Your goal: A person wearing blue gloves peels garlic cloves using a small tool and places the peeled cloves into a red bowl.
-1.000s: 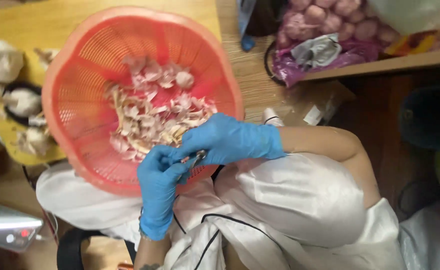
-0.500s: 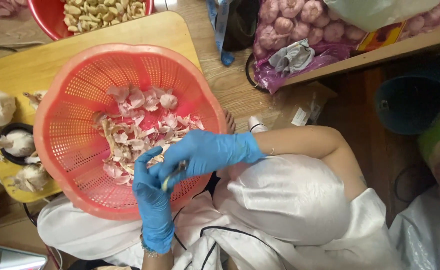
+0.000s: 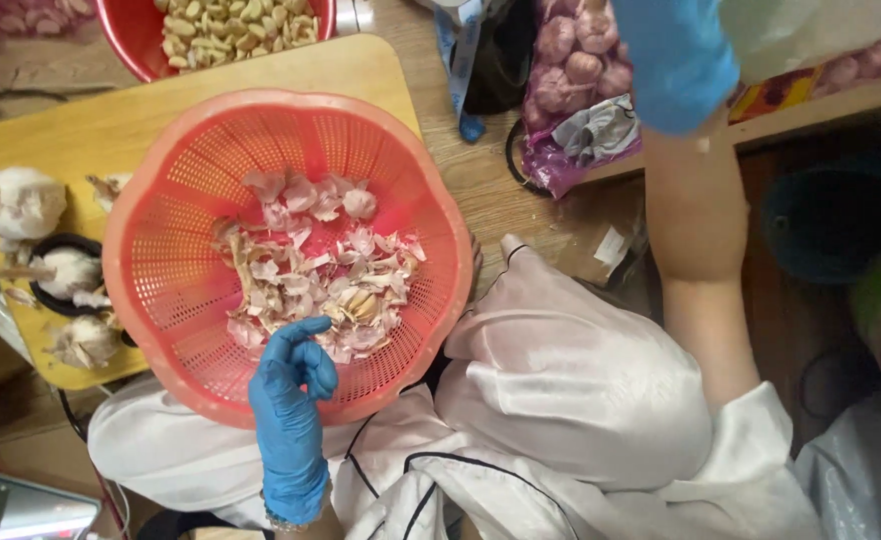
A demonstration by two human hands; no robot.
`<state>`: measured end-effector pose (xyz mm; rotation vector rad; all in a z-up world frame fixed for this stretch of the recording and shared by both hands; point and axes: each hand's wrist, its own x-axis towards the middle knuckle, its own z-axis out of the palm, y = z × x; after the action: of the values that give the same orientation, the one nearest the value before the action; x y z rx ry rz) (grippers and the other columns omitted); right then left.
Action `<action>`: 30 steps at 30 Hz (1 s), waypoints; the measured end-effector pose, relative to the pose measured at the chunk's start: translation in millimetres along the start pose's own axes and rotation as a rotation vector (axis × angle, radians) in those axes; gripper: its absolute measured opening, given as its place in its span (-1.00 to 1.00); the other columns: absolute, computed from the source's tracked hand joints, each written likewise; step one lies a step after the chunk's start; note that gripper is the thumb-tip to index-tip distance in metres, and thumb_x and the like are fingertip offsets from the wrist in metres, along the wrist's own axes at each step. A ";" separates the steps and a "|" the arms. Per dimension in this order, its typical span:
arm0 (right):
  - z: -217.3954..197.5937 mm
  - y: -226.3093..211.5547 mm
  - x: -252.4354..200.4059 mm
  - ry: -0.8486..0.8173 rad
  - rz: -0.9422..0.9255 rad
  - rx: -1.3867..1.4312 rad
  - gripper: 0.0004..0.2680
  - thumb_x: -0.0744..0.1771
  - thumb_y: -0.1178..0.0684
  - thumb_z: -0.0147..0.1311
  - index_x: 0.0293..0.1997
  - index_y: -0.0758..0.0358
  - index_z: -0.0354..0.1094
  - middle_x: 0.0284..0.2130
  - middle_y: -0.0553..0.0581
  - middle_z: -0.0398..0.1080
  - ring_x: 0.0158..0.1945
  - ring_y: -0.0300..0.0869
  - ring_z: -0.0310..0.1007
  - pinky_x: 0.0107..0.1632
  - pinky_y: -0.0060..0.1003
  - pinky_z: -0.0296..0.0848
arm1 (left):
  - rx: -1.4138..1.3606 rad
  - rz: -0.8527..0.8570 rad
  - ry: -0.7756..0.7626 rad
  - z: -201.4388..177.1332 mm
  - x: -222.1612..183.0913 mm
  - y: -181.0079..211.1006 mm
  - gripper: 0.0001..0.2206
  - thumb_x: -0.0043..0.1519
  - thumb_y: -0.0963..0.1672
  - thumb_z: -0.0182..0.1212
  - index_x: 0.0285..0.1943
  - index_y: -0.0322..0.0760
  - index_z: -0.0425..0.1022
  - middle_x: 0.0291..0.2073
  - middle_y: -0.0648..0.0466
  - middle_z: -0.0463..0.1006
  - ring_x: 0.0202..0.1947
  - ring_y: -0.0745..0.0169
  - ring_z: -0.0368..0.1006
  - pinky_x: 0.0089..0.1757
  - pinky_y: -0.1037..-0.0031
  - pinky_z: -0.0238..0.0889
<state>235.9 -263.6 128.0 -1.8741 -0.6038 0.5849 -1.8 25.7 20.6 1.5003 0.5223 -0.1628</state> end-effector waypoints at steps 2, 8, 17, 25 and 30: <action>-2.6 4.0 -1.4 0.016 0.024 -0.119 -0.89 0.33 0.11 0.32 -0.10 0.20 0.54 -0.22 0.13 0.58 -0.17 -0.19 0.58 0.00 -0.29 0.63 | 0.058 0.057 -0.022 -0.3 0.3 3.7 -0.25 0.29 0.28 -0.26 0.12 -0.42 0.48 -0.64 0.11 0.34 -0.61 0.41 0.23 -0.45 0.58 0.13; 29.1 0.0 22.5 -0.172 0.255 -0.545 -0.80 0.27 -0.21 0.36 -0.19 -0.01 0.61 -0.44 -0.09 0.53 -0.41 -0.31 0.39 -0.22 -0.32 0.36 | 0.185 0.088 -0.091 -3.5 0.1 12.5 -0.36 0.28 0.23 -0.16 0.09 -0.32 0.51 -0.59 0.16 0.47 -0.55 0.42 0.36 -0.39 0.56 0.33; 42.3 -33.3 73.0 0.058 0.223 -0.269 -0.94 0.32 0.00 0.14 -0.29 0.06 0.49 -0.41 -0.10 0.46 -0.37 -0.37 0.30 -0.22 -0.40 0.24 | 0.515 0.059 -0.020 4.3 3.3 7.9 -0.66 0.22 -0.01 0.37 0.18 0.00 0.57 -0.12 0.00 0.70 -0.07 -0.03 0.62 -0.13 0.16 0.51; 99.4 -19.9 41.9 0.085 0.259 0.167 -0.82 0.32 0.19 0.03 0.00 0.13 0.29 -0.45 -0.05 0.35 -0.49 -0.44 0.01 -0.44 -0.54 0.03 | 1.257 0.235 -0.296 6.8 39.3 -40.3 -0.22 -0.01 -0.05 0.50 0.45 0.02 0.21 0.44 -0.33 0.06 0.32 -0.53 0.07 0.01 -0.15 0.26; 123.1 -26.3 -1.8 -0.159 0.236 0.364 -0.58 0.37 0.27 -0.05 0.47 0.21 0.19 -0.39 0.04 0.41 -0.51 -0.41 0.01 -0.46 -0.57 0.09 | 1.336 0.113 -0.355 22.7 63.6 -86.0 -0.77 0.18 -0.25 0.16 0.02 -0.32 0.41 -0.13 -0.20 0.40 -0.22 -0.32 0.47 -0.48 -0.07 0.47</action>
<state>152.0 -171.5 110.1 -1.5722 -0.3493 0.9397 23.4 9.9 -84.6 2.7007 -0.0397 -0.7811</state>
